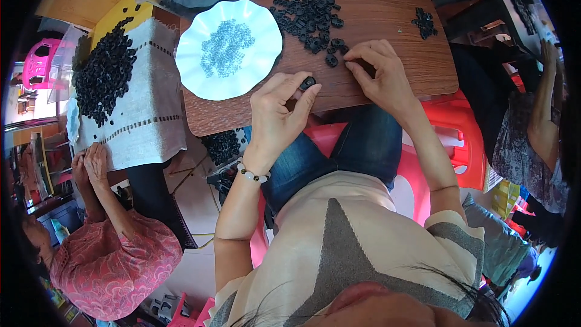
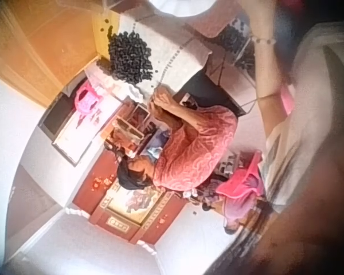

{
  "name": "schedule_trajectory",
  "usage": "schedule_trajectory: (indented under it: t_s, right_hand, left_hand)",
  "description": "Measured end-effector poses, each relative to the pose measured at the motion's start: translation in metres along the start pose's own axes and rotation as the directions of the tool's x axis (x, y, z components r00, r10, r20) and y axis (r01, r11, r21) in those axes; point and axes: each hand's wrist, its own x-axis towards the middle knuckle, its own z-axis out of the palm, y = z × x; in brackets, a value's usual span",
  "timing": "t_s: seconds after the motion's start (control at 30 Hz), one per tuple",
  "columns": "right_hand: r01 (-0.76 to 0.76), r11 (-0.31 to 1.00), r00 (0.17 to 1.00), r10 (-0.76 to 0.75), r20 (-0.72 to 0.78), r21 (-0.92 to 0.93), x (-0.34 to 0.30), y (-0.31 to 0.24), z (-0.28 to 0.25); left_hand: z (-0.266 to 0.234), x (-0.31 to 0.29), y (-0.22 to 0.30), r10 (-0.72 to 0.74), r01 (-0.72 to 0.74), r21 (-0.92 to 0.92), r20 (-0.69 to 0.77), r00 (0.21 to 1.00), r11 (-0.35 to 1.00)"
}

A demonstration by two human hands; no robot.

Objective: Sorting and inspecting small black beads or components by hand.

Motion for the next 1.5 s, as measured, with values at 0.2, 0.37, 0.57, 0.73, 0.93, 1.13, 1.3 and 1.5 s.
schedule_trajectory:
  t_s: [0.2,0.37,0.57,0.73,0.93,1.13,1.3,1.5]
  right_hand:
    - [0.101,0.993,0.994,-0.103,-0.032,-0.069,0.021,0.006,0.006]
    - [0.176,0.978,0.981,-0.165,0.105,-0.111,0.035,0.004,0.012]
    - [0.2,0.955,0.977,-0.176,0.122,-0.22,0.038,0.002,0.014]
    - [0.224,0.93,0.974,-0.211,0.078,-0.29,0.038,-0.002,0.015]
    - [0.218,0.919,0.976,-0.206,0.07,-0.328,0.042,-0.002,0.019]
    - [0.174,0.977,0.981,-0.183,-0.059,-0.125,0.042,0.004,0.02]
    - [-0.019,0.995,0.999,0.022,-0.024,0.1,0.043,0.002,0.016]
    - [-0.122,0.925,0.992,0.098,0.085,0.36,0.041,-0.009,0.005]
  left_hand:
    - [0.001,0.0,-0.002,-0.007,0.007,0.002,0.003,1.0,1.0]
    - [-0.001,0.001,-0.006,0.025,-0.025,0.033,0.004,1.0,0.999]
    - [-0.003,0.001,-0.007,0.028,-0.028,0.06,0.002,1.0,0.998]
    - [-0.001,0.001,-0.009,0.037,-0.037,0.054,0.0,0.999,0.998]
    - [0.002,-0.001,-0.01,0.016,-0.016,0.041,0.007,1.0,0.999]
    - [0.001,0.0,-0.006,-0.021,0.021,0.004,0.0,1.0,1.0]
    - [-0.001,0.001,-0.006,-0.063,0.063,-0.021,0.007,0.998,0.998]
    - [0.0,0.001,-0.006,-0.085,0.085,-0.01,0.017,0.996,0.996]
